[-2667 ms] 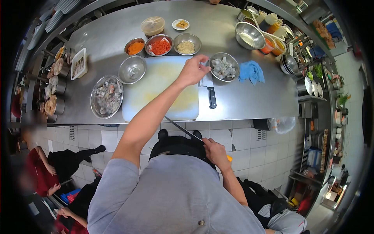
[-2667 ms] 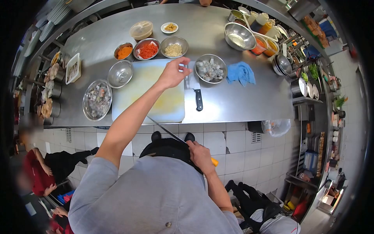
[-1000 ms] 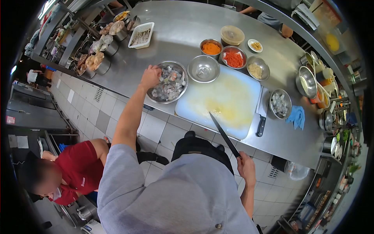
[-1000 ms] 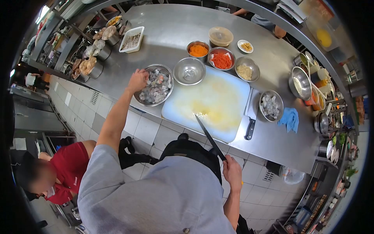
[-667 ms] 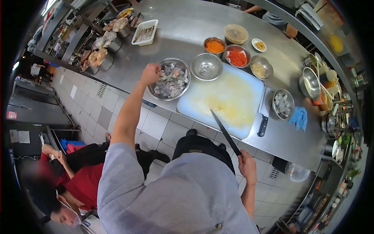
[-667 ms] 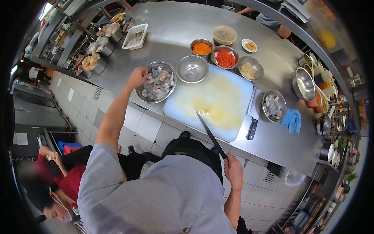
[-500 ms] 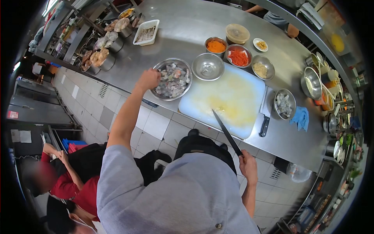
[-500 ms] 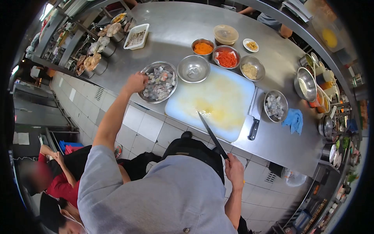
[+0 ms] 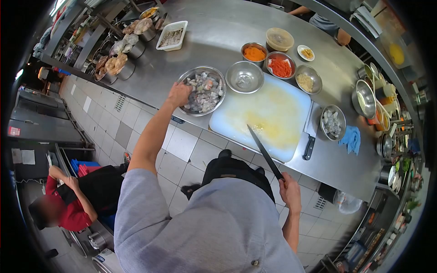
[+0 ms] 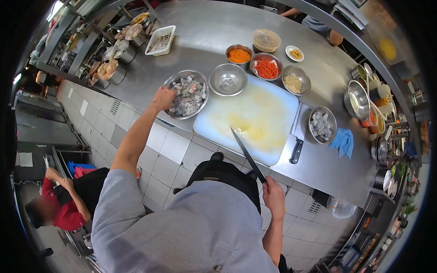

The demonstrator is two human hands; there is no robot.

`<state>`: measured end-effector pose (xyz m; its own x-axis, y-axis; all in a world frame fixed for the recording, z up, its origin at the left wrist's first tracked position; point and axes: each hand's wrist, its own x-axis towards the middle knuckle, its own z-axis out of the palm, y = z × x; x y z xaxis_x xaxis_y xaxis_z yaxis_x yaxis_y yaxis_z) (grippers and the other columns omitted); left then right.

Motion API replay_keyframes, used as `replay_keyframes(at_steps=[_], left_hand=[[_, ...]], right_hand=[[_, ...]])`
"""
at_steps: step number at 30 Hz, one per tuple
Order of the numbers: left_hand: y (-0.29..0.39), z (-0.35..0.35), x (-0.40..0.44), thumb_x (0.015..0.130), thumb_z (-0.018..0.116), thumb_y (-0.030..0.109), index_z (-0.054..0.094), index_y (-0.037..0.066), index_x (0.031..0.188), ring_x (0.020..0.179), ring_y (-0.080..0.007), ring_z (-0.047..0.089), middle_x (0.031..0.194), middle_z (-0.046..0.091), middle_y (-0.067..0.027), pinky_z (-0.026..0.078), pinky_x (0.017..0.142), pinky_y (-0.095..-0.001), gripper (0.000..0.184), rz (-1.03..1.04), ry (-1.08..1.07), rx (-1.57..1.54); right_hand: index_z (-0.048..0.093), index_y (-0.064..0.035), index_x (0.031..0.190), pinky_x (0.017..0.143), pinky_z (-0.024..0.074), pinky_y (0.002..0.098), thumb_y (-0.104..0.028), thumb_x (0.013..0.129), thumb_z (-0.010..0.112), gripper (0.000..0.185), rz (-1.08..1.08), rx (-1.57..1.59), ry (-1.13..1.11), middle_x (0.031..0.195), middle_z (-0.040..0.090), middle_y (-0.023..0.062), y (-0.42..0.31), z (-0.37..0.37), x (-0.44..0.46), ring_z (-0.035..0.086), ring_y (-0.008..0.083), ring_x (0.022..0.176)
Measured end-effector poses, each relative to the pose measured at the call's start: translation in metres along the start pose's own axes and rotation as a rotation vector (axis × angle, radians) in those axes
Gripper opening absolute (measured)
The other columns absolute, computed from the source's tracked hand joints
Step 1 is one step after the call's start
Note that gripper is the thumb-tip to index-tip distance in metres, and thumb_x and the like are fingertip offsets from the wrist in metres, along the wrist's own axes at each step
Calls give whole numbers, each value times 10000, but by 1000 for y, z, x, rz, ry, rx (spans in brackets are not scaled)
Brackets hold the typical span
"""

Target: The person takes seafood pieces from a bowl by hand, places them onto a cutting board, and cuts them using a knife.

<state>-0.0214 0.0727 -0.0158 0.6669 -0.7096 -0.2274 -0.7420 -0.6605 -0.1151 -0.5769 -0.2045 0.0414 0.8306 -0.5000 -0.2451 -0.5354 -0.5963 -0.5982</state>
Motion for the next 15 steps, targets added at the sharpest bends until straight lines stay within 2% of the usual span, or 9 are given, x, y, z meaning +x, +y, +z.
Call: replay_keyframes(at_steps=[3, 6, 9, 12, 15], left_hand=[[-1, -10, 0, 755, 806, 69, 696, 102, 961, 959, -266, 721, 941, 741, -87, 541, 956, -514, 236, -58, 122, -256], [-15, -13, 5, 759, 784, -23, 611, 72, 1001, 819, -197, 692, 897, 685, -72, 577, 797, -423, 312, -2, 255, -897], [-18, -21, 10, 786, 762, -79, 549, 61, 1109, 789, -154, 661, 896, 638, -57, 558, 695, -325, 412, -80, 263, -1372], [-15, -29, 8, 826, 743, -77, 506, 59, 1212, 824, -168, 666, 955, 642, -67, 559, 724, -318, 472, -147, 199, -1600], [-5, -35, 6, 829, 742, -84, 525, 67, 1218, 849, -159, 660, 987, 639, -54, 564, 750, -319, 470, -176, 199, -1720]], right_hand=[[652, -69, 1200, 780, 534, 545, -72, 978, 681, 224, 3, 10, 12, 999, 718, 233, -5, -2, 0, 684, 496, 921], [649, -61, 1179, 785, 541, 540, -79, 985, 658, 196, 1, 1, -3, 1000, 715, 205, -2, 2, 1, 688, 468, 930], [632, -71, 1195, 783, 527, 556, -85, 987, 672, 212, -13, 25, 3, 1006, 718, 235, -1, 3, 3, 680, 501, 934], [627, -73, 1197, 782, 523, 561, -94, 990, 673, 213, -19, 16, -6, 1007, 716, 238, 0, 5, 6, 674, 507, 936], [640, -60, 1179, 771, 529, 558, -79, 991, 657, 190, -45, -12, 5, 971, 702, 219, -3, 5, 8, 676, 479, 911]])
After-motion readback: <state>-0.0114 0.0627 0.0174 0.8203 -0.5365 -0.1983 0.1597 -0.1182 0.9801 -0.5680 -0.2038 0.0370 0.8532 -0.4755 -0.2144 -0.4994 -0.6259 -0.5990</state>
